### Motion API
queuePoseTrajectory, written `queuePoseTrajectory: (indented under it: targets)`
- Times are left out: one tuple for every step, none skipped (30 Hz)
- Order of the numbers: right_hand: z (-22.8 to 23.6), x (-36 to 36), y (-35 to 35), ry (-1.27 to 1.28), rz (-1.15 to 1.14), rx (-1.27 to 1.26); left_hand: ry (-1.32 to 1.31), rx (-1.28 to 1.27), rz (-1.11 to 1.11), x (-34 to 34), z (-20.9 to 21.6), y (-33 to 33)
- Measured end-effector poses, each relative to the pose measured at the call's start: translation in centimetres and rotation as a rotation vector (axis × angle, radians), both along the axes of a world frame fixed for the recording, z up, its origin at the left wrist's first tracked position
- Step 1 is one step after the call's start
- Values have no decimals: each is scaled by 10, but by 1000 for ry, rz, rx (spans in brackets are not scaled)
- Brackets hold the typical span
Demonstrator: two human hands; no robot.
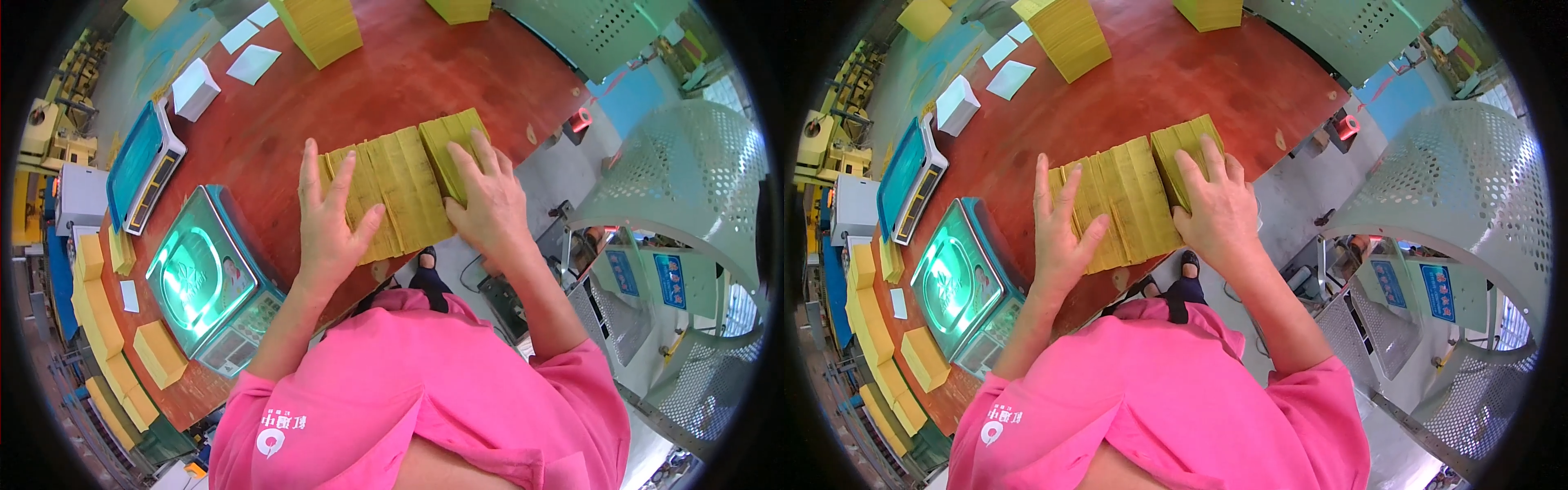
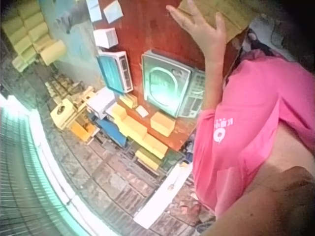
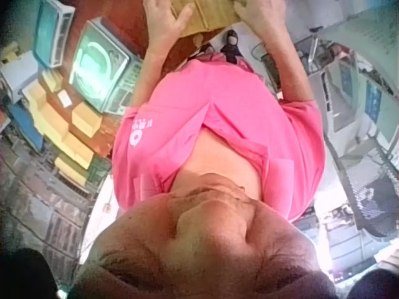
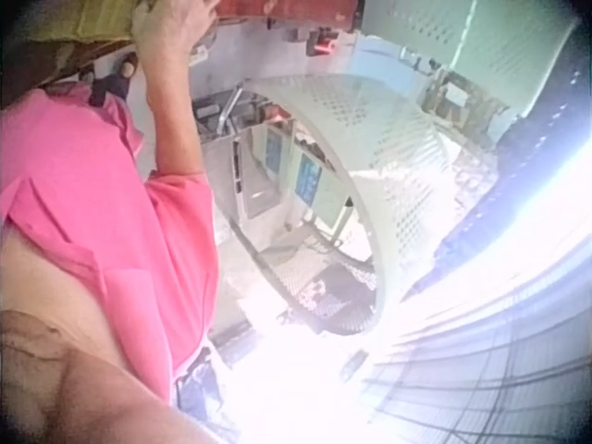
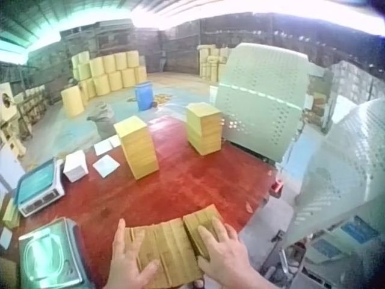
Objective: Weighing and stacking embossed yellow paper blocks in a paper mill.
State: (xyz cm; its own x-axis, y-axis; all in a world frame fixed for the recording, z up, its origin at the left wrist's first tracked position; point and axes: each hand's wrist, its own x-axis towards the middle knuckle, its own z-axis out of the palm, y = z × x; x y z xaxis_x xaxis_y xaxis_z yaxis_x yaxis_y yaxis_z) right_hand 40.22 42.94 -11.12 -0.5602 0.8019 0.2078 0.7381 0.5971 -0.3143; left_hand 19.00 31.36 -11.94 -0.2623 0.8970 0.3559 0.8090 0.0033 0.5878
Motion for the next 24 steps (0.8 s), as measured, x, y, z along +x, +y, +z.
queuePoseTrajectory:
  targets:
    - [0,-1,2,-2,8,-11,41,-5,-16,0,1,2]
    - [1,-1,4,-4,16,-22,82,-10,-31,1,2,3]
    - [1,-1,5,-7,22,-20,80,-9,-25,2,3,4]
    - [2,-1,6,5,20,-27,152,-43,-41,3,4,5]
    - [3,-1,7,17,17,-35,223,-78,-57,4,5,5]
    - [4,-2,8,14,27,-34,220,-78,-47,6,6,5]
    - [5,-2,8,8,29,-27,270,-123,-50,8,7,5]
    - [5,-2,7,1,32,-21,319,-169,-54,10,8,5]
    - [5,-3,7,-2,41,-21,316,-171,-44,12,10,5]
    - [5,-3,8,-12,51,-18,307,-180,-50,14,12,6]
    - [5,-3,8,-23,61,-14,299,-189,-55,15,13,7]
    - [4,-3,8,-25,67,-14,297,-189,-49,16,12,7]
    - [4,-2,8,-30,87,6,297,-189,-44,16,12,8]
    - [3,-1,9,-36,106,27,297,-188,-39,17,11,9]
    - [2,-1,10,-38,112,29,296,-187,-33,17,11,9]
    - [0,0,11,-46,122,52,288,-186,-28,17,10,8]
    - [0,1,12,-54,133,75,279,-184,-23,17,9,7]
    - [0,2,13,-58,139,77,275,-183,-18,17,8,7]
    - [1,2,14,-55,146,69,261,-172,-17,17,7,7]
    - [2,2,15,-53,153,62,246,-161,-17,17,7,6]
    - [3,3,16,-56,163,65,243,-159,-6,17,7,6]
    - [3,3,18,-54,163,44,260,-167,-8,18,6,5]
    - [4,3,20,-53,163,23,276,-176,-9,18,6,4]
    - [4,2,21,-55,175,25,273,-175,3,19,6,4]
